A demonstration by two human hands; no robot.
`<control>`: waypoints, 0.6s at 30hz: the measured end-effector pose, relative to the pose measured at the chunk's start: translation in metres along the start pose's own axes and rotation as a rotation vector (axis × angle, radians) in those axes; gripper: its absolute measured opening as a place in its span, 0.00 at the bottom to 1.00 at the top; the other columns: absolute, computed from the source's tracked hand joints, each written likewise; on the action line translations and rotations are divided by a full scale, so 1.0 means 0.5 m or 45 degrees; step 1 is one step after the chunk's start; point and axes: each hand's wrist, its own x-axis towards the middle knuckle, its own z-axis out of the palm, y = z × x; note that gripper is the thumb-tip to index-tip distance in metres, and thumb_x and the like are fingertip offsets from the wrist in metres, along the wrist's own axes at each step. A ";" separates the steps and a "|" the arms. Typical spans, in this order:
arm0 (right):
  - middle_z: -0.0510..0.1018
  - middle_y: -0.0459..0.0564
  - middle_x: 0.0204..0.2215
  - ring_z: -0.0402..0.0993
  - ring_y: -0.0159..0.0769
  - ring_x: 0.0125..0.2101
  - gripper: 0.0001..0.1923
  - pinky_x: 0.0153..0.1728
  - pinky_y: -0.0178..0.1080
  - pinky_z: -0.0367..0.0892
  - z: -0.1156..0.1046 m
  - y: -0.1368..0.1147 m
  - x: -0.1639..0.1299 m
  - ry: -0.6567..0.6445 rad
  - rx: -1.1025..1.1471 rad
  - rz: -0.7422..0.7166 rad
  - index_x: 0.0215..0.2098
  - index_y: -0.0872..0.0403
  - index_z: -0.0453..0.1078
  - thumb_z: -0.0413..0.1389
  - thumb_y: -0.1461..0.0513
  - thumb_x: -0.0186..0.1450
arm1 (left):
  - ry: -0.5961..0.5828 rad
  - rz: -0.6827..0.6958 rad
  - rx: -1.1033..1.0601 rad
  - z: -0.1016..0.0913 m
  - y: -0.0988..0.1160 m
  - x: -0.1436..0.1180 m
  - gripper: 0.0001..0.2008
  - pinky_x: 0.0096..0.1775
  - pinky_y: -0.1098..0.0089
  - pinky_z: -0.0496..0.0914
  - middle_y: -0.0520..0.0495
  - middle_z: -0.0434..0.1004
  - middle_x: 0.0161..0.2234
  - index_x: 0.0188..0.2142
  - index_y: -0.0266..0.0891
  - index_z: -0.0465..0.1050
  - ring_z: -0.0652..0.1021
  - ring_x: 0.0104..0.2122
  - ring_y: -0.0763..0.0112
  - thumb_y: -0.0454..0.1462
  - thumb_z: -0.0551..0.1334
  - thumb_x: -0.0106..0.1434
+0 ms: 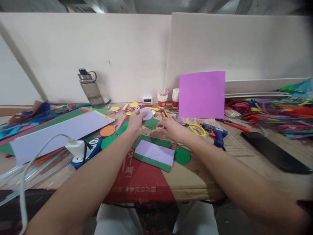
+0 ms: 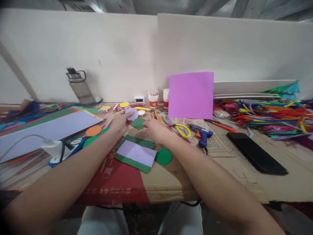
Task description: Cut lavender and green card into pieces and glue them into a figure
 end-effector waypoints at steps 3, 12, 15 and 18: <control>0.75 0.57 0.46 0.71 0.38 0.45 0.10 0.42 0.36 0.63 0.040 0.027 0.017 -0.118 -0.317 -0.032 0.42 0.57 0.75 0.52 0.67 0.66 | -0.056 0.016 0.066 -0.001 -0.005 0.002 0.11 0.23 0.77 0.61 0.48 0.77 0.30 0.31 0.36 0.74 0.73 0.26 0.75 0.36 0.68 0.46; 0.78 0.58 0.42 0.73 0.37 0.38 0.10 0.34 0.34 0.61 0.036 0.022 0.026 -0.144 -0.356 0.153 0.41 0.59 0.72 0.52 0.68 0.63 | -0.327 -0.054 0.353 0.002 -0.006 -0.012 0.10 0.22 0.75 0.64 0.45 0.77 0.29 0.31 0.34 0.76 0.73 0.24 0.73 0.36 0.68 0.48; 0.79 0.52 0.35 0.72 0.33 0.33 0.08 0.32 0.32 0.61 -0.010 0.040 0.013 -0.119 -0.267 0.179 0.36 0.57 0.72 0.50 0.67 0.64 | -0.288 0.020 0.510 0.002 -0.007 -0.017 0.11 0.22 0.73 0.65 0.45 0.77 0.30 0.35 0.35 0.74 0.74 0.24 0.71 0.32 0.66 0.49; 0.78 0.48 0.32 0.71 0.30 0.30 0.09 0.30 0.31 0.62 -0.083 0.037 -0.018 -0.150 0.255 0.120 0.37 0.56 0.71 0.51 0.61 0.66 | -0.301 0.052 0.695 0.005 -0.009 -0.024 0.13 0.21 0.73 0.64 0.50 0.74 0.24 0.37 0.36 0.74 0.72 0.19 0.72 0.30 0.66 0.49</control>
